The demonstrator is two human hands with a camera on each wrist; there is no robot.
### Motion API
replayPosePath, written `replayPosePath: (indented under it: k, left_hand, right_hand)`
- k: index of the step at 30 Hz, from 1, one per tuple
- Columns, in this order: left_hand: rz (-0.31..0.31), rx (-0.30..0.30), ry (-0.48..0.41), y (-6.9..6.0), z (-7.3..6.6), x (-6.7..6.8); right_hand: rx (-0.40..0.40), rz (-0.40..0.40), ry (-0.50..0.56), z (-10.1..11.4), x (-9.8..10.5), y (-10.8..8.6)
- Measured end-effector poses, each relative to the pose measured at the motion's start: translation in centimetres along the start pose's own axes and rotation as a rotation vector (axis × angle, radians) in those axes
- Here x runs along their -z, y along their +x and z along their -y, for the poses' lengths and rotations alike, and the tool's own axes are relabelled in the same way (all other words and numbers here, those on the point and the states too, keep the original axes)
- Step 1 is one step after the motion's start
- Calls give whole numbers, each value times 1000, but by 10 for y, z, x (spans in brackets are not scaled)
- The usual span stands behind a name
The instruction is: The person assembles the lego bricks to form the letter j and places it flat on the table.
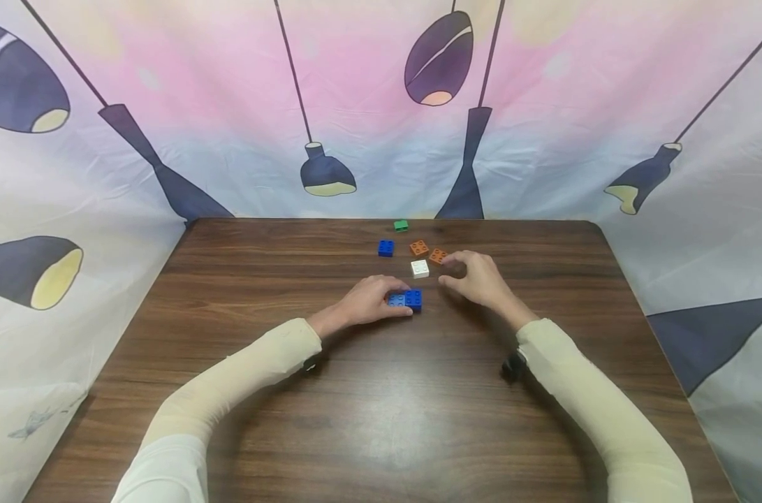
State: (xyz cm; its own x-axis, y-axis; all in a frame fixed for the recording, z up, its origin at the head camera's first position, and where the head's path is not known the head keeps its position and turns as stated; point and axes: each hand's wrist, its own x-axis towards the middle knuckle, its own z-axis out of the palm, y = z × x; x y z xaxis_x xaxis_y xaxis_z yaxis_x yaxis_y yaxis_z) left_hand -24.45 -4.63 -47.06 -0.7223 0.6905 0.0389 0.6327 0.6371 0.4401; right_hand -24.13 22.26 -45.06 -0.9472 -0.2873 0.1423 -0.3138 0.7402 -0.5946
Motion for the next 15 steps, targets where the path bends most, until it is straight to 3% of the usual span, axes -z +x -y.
replayPosePath:
  k: [15]
  left_hand:
    - [-12, 30, -12, 0, -2, -1]
  right_hand:
    - [-64, -80, -25, -15, -8, 24]
